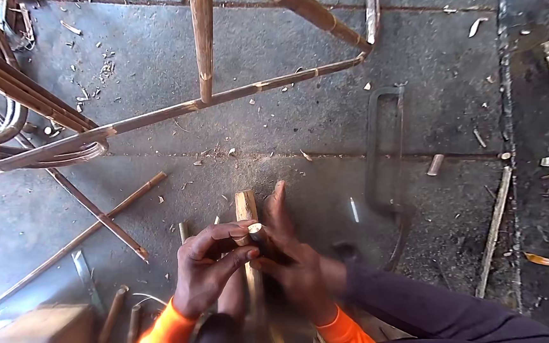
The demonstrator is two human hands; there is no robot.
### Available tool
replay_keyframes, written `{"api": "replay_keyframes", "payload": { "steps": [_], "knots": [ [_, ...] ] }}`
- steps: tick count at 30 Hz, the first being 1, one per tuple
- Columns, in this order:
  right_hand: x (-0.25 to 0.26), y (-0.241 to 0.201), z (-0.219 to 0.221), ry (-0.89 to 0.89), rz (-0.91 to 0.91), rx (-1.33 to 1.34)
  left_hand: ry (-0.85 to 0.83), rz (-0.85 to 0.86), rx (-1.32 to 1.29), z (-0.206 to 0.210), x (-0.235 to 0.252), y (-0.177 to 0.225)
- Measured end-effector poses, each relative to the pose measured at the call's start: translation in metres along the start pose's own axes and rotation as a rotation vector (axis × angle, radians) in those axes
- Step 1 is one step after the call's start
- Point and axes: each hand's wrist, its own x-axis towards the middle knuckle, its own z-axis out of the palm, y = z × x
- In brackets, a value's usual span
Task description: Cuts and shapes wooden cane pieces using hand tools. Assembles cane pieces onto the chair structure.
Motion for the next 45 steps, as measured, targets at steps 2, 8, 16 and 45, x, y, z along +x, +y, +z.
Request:
{"api": "replay_keyframes", "payload": {
  "steps": [2, 8, 16, 45],
  "knots": [
    [-0.001, 0.000, 0.001, -0.011, 0.030, 0.051, 0.015, -0.029, 0.012, 0.000, 0.001, 0.003],
    [-0.002, -0.001, 0.005, -0.031, 0.213, 0.115, 0.054, -0.069, 0.097, 0.001, 0.003, 0.008],
    [-0.009, 0.007, 0.014, -0.044, 0.147, -0.274, 0.173, -0.143, 0.219, 0.016, -0.001, 0.007],
    [0.016, 0.029, -0.026, -0.716, 0.428, -0.379, -0.969, -0.305, 1.492, -0.039, -0.014, -0.055]
  ]
}}
